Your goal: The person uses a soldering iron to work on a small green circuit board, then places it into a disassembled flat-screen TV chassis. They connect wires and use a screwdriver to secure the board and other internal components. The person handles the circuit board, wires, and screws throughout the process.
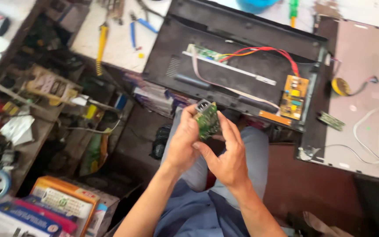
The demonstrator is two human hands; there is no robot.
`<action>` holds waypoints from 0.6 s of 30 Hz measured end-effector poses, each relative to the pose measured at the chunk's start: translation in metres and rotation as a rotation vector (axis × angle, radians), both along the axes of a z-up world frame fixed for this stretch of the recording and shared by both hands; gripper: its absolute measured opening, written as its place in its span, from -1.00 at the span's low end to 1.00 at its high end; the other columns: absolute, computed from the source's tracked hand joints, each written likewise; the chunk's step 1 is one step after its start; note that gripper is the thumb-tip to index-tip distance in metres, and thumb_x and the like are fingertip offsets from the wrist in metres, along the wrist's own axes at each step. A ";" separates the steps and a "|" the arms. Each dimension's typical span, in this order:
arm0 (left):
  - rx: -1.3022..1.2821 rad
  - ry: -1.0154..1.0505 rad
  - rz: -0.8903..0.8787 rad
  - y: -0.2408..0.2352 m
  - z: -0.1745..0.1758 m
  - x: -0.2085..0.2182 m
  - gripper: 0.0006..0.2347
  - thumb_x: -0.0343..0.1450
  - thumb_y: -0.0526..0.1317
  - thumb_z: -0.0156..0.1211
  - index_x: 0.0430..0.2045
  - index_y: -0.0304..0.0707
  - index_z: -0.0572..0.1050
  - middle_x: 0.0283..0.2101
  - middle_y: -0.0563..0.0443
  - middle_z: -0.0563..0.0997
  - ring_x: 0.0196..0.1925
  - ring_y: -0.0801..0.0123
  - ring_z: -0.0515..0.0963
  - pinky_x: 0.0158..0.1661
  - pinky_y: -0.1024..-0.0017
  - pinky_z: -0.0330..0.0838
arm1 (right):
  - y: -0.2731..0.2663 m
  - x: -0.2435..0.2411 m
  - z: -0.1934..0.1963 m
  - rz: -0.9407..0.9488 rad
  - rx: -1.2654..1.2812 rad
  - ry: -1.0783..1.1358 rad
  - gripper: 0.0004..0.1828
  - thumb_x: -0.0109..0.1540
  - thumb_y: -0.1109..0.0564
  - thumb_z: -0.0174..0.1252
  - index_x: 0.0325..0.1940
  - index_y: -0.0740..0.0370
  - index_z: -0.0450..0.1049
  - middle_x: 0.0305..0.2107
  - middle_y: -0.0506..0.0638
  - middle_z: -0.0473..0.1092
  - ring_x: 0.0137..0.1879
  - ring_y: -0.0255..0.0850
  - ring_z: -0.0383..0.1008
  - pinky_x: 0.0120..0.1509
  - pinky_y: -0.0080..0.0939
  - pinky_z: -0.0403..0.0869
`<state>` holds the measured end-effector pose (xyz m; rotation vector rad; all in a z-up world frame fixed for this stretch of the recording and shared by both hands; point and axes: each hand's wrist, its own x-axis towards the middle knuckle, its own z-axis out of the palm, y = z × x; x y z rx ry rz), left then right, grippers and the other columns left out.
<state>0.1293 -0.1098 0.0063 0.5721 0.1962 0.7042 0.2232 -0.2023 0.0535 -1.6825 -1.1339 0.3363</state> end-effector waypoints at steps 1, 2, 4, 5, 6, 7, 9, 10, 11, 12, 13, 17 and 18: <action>0.033 0.018 -0.008 -0.010 0.000 0.010 -0.61 0.60 -0.11 0.00 0.30 -0.25 0.18 0.26 -0.07 0.38 0.31 0.30 0.40 0.32 0.31 0.28 | -0.008 0.008 0.002 -0.034 -0.030 0.002 -0.13 0.06 0.13 0.49 0.39 0.33 0.28 0.18 0.18 0.37 0.16 -0.07 0.53 0.15 -0.12 0.57; 0.034 -0.005 -0.047 -0.018 0.001 0.018 -0.60 0.59 -0.16 0.02 0.30 -0.24 0.16 0.27 -0.06 0.36 0.32 0.32 0.38 0.33 0.32 0.25 | -0.014 0.018 0.005 -0.061 -0.061 0.005 -0.12 0.05 0.14 0.50 0.40 0.31 0.29 0.17 0.16 0.40 0.13 -0.09 0.56 0.16 -0.12 0.57; 0.036 -0.050 -0.122 -0.028 0.008 0.031 -0.58 0.56 -0.26 0.07 0.31 -0.22 0.12 0.30 -0.04 0.32 0.34 0.34 0.35 0.36 0.33 0.21 | -0.028 0.040 0.011 -0.073 -0.075 -0.077 -0.17 0.07 0.17 0.48 0.39 0.29 0.32 0.18 0.17 0.39 0.20 -0.07 0.53 0.19 -0.12 0.58; 0.098 -0.017 -0.166 -0.027 0.012 0.036 -0.58 0.55 -0.27 0.09 0.31 -0.22 0.16 0.29 -0.05 0.34 0.34 0.32 0.35 0.35 0.32 0.22 | -0.035 0.052 0.014 -0.078 -0.081 -0.117 -0.19 0.08 0.19 0.47 0.38 0.28 0.34 0.18 0.18 0.39 0.24 -0.06 0.52 0.20 -0.13 0.58; 0.159 0.019 -0.209 -0.024 0.018 0.039 -0.59 0.54 -0.29 0.10 0.30 -0.23 0.20 0.28 -0.06 0.35 0.33 0.29 0.35 0.35 0.32 0.23 | -0.041 0.064 0.016 -0.061 -0.076 -0.108 -0.20 0.08 0.20 0.46 0.37 0.27 0.33 0.19 0.18 0.38 0.26 -0.04 0.50 0.22 -0.13 0.57; 0.220 0.055 -0.252 -0.021 0.024 0.042 -0.59 0.53 -0.31 0.12 0.30 -0.23 0.24 0.27 -0.07 0.37 0.32 0.27 0.36 0.34 0.31 0.24 | -0.047 0.077 0.018 -0.043 -0.072 -0.099 -0.21 0.07 0.21 0.45 0.36 0.27 0.33 0.20 0.19 0.38 0.28 -0.02 0.49 0.24 -0.14 0.56; 0.859 0.365 -0.048 -0.007 0.037 0.043 -0.67 0.51 -0.30 0.19 0.18 -0.27 0.38 0.28 -0.09 0.44 0.38 0.15 0.41 0.37 0.27 0.27 | -0.055 0.107 0.024 -0.072 -0.122 -0.188 -0.19 0.05 0.23 0.45 0.37 0.28 0.32 0.19 0.20 0.38 0.30 0.04 0.45 0.30 -0.12 0.49; 1.172 0.517 0.063 0.001 0.042 0.046 -0.71 0.49 -0.29 0.23 0.12 -0.29 0.45 0.29 -0.10 0.48 0.41 0.09 0.43 0.39 0.26 0.28 | -0.056 0.124 0.027 -0.117 -0.180 -0.285 -0.16 0.03 0.24 0.45 0.37 0.29 0.30 0.17 0.20 0.38 0.30 0.08 0.43 0.34 -0.08 0.43; 1.261 0.555 0.105 0.007 0.047 0.053 -0.71 0.45 -0.29 0.27 0.06 -0.29 0.47 0.26 -0.12 0.48 0.39 0.05 0.42 0.37 0.22 0.28 | -0.055 0.143 0.032 -0.098 -0.192 -0.375 -0.18 0.03 0.26 0.44 0.36 0.26 0.33 0.19 0.23 0.37 0.32 0.13 0.40 0.39 -0.04 0.39; 1.352 0.592 0.149 0.014 0.051 0.060 -0.71 0.41 -0.29 0.30 0.01 -0.30 0.49 0.23 -0.14 0.47 0.37 0.00 0.42 0.35 0.19 0.27 | -0.051 0.162 0.037 -0.079 -0.203 -0.464 -0.20 0.02 0.28 0.43 0.34 0.24 0.36 0.21 0.26 0.35 0.35 0.17 0.36 0.44 0.01 0.36; 1.442 0.627 0.193 0.020 0.054 0.067 -0.71 0.37 -0.28 0.33 -0.05 -0.31 0.50 0.20 -0.16 0.47 0.35 -0.04 0.41 0.32 0.16 0.27 | -0.045 0.182 0.044 -0.023 -0.252 -0.526 -0.22 0.02 0.32 0.37 0.34 0.23 0.37 0.24 0.25 0.34 0.39 0.19 0.33 0.46 0.04 0.34; 1.637 0.661 0.215 0.037 0.059 0.086 -0.63 0.27 -0.24 0.43 -0.09 -0.36 0.50 0.13 -0.22 0.46 0.27 -0.12 0.39 0.24 0.03 0.24 | -0.007 0.243 0.059 0.214 -0.334 -0.758 -0.27 0.00 0.43 0.22 0.28 0.22 0.42 0.24 0.12 0.39 0.44 0.15 0.29 0.50 0.08 0.32; 1.589 0.636 0.205 0.039 0.060 0.087 -0.66 0.29 -0.25 0.43 -0.12 -0.36 0.50 0.12 -0.21 0.47 0.25 -0.09 0.42 0.22 0.07 0.29 | 0.004 0.252 0.059 0.252 -0.331 -0.748 -0.30 0.02 0.42 0.23 0.27 0.21 0.42 0.24 0.10 0.38 0.44 0.11 0.29 0.49 0.07 0.33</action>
